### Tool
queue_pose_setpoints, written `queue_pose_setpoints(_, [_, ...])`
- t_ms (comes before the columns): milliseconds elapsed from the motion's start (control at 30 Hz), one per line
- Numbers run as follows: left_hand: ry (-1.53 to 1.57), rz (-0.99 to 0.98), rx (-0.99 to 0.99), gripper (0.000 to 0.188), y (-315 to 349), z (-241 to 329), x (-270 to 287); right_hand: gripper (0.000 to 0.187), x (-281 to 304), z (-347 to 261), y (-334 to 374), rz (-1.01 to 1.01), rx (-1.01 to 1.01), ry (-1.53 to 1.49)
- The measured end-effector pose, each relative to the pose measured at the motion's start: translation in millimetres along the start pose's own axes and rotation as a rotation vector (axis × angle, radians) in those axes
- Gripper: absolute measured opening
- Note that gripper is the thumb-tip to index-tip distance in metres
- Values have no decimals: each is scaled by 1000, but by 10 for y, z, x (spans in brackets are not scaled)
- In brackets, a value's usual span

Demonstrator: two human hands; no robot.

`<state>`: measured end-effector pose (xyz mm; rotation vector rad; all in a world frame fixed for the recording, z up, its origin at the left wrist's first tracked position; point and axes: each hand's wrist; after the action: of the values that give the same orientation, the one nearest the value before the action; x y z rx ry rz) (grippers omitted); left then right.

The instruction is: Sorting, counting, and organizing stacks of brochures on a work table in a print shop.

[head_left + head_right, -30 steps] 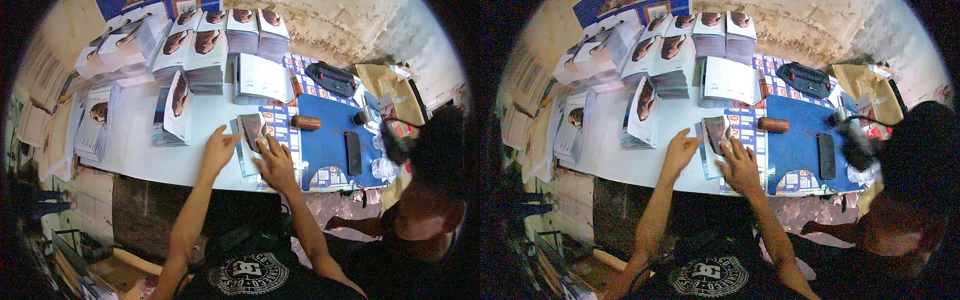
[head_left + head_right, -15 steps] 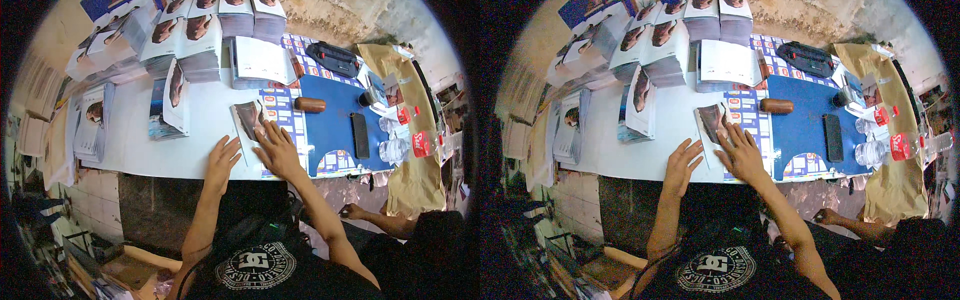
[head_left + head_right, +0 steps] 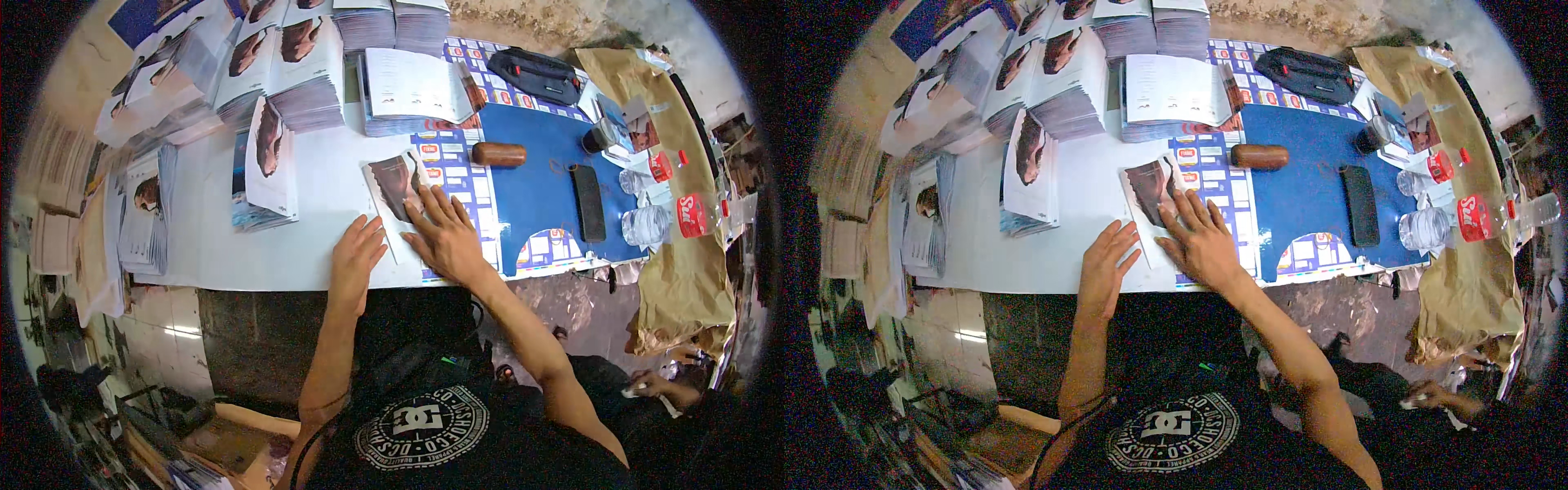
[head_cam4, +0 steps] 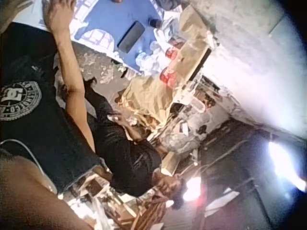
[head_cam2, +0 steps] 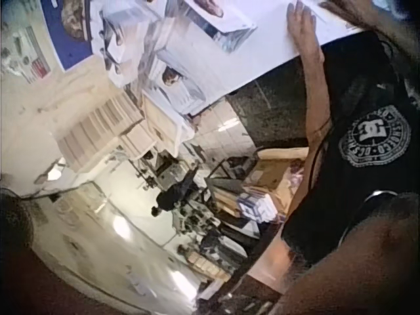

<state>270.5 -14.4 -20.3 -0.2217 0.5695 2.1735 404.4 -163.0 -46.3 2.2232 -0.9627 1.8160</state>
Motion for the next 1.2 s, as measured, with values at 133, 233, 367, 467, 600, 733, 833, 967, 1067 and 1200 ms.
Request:
queue_pose_setpoints(133, [-512, 75, -312, 61, -44, -75, -81, 59, -52, -17, 2, -5, -26, -22])
queue_pose_setpoints(233, [-1234, -154, -875, 53, -241, 54, -124, 59, -61, -19, -18, -18, 0, -42])
queue_pose_setpoints(367, [-1605, -254, -787, 50, -410, -56, -28, 57, -54, -2, 12, -33, -18, -49])
queue_pose_setpoints(467, [-1593, -314, -761, 52, -393, -7, -50, 57, -25, 4, 48, -22, -33, -28])
queue_pose_setpoints(600, [-1575, -325, -754, 56, -435, -28, 31, 57, 19, -3, 28, 4, -20, -45])
queue_pose_setpoints(733, [-1596, -316, -775, 58, -400, -31, 81, 56, 24, -6, 40, 26, -13, -32])
queue_pose_setpoints(833, [-1641, -338, -784, 58, -424, -66, 144, 56, 28, 2, 21, 13, -19, -51])
queue_pose_setpoints(967, [-1657, -321, -792, 58, -419, -75, 186, 55, -28, 5, 23, 6, -10, -74])
queue_pose_setpoints(1067, [-1609, -305, -820, 57, -438, -96, 199, 52, -58, 41, 3, -2, -9, -74])
queue_pose_setpoints(1200, [-1631, -321, -789, 57, -426, -61, 136, 47, 63, -1, -27, 17, -36, -66])
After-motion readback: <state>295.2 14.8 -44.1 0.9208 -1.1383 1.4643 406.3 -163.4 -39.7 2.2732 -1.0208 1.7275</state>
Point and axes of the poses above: each hand's wrist, its own y-axis away from the middle knuckle, its own x-axis out of the back of the hand, z = x × y, and after that the axes turned 3 degrees about -x, right-handed
